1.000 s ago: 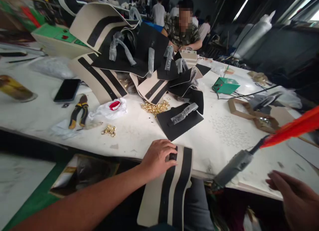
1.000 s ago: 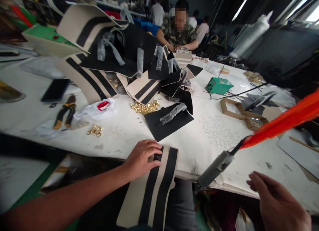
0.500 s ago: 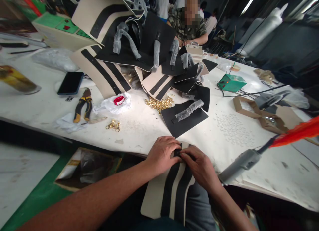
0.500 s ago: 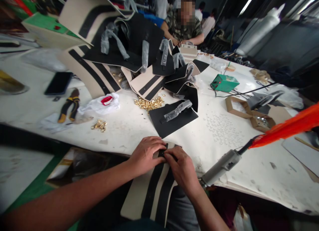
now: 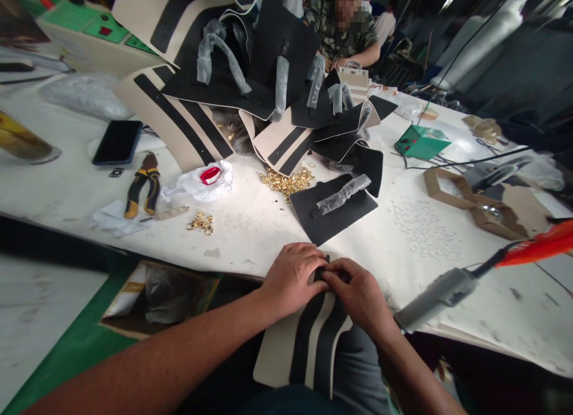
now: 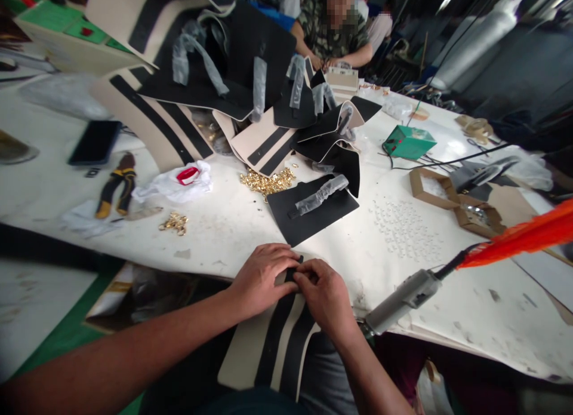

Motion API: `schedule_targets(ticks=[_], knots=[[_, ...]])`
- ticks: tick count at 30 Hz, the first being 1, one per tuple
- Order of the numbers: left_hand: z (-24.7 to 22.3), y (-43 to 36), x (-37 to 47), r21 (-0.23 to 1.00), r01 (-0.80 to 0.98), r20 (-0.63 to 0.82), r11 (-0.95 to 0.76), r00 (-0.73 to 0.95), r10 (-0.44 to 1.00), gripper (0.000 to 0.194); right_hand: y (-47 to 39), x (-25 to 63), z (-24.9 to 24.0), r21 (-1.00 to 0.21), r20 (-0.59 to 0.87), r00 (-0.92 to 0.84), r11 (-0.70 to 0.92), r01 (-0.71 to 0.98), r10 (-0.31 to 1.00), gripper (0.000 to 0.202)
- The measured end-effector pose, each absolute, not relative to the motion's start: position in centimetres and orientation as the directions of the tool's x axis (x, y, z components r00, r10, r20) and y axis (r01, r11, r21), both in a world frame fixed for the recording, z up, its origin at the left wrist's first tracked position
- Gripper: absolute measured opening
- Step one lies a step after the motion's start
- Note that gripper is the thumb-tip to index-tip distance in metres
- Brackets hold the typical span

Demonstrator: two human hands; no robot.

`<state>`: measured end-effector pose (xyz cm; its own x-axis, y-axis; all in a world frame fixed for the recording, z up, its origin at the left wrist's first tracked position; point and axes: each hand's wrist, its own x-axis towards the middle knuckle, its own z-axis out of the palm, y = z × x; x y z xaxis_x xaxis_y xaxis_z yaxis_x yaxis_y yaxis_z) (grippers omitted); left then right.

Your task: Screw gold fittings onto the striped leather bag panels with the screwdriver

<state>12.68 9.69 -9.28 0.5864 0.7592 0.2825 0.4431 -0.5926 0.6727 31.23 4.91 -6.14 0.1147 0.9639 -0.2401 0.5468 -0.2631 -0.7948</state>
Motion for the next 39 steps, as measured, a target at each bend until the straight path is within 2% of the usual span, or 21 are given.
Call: schedule_targets(ticks=[4,8,10,14,18,20,23,25,27,31,34,37,39], knots=[[-9.5,9.7,12.7,0.669,0.443,0.291,-0.597,0.582,0.759,0.040,5.2,31.3,-5.5,-0.752,-0.326,0.087,-0.314,0.579,0.941,0.024],[-9.4,9.6,12.7,0.661,0.450,0.287,-0.600,0.587,0.757,0.038,5.2,31.0,-5.3,-0.687,-0.302,0.116,-0.301,0.662,0.946,0.026],[-9.3,9.6,12.7,0.659,0.453,0.286,-0.600,0.588,0.757,0.037,5.1,30.9,-5.5,-0.699,-0.278,0.124,-0.290,0.654,0.952,0.026],[-9.1,9.6,12.7,0.663,0.455,0.291,-0.594,0.574,0.765,0.038,3.9,31.0,-5.4,-0.799,-0.204,0.151,-0.253,0.546,0.967,0.029],[-9.0,9.6,12.7,0.668,0.437,0.312,-0.602,0.571,0.760,0.036,-0.3,32.3,-4.0,-0.843,-0.023,0.398,-0.232,0.485,0.917,0.034],[-9.2,9.6,12.6,0.669,0.422,0.332,-0.612,0.567,0.754,0.034,-2.8,33.6,-3.2,-0.822,0.078,0.592,-0.285,0.494,0.802,0.036],[-9.6,9.6,12.7,0.662,0.408,0.357,-0.629,0.566,0.743,0.032,-5.0,36.1,-2.7,-0.745,0.136,0.825,-0.493,0.450,0.548,0.044],[-9.9,9.6,12.7,0.657,0.405,0.360,-0.636,0.573,0.736,0.032,-5.2,37.9,-3.3,-0.717,0.114,0.858,-0.556,0.420,0.500,0.057],[-10.0,9.7,12.7,0.650,0.401,0.365,-0.645,0.579,0.729,0.032,-4.7,39.5,-4.3,-0.706,0.058,0.824,-0.560,0.433,0.564,0.065],[-10.0,9.9,12.7,0.635,0.401,0.373,-0.661,0.589,0.717,0.034,-3.5,40.8,-5.7,-0.692,-0.075,0.767,-0.587,0.420,0.638,0.052],[-10.0,9.9,12.6,0.632,0.408,0.363,-0.659,0.596,0.717,0.034,-2.8,39.6,-5.2,-0.821,-0.073,0.718,-0.451,0.351,0.692,0.043],[-10.0,10.0,12.6,0.634,0.411,0.349,-0.655,0.604,0.716,0.033,-1.5,36.8,-3.5,-0.973,-0.025,0.650,-0.168,0.158,0.760,0.035],[-10.0,10.0,12.6,0.640,0.409,0.344,-0.650,0.604,0.719,0.032,0.0,34.5,-2.3,-0.999,0.032,0.588,0.026,0.018,0.809,0.032]])
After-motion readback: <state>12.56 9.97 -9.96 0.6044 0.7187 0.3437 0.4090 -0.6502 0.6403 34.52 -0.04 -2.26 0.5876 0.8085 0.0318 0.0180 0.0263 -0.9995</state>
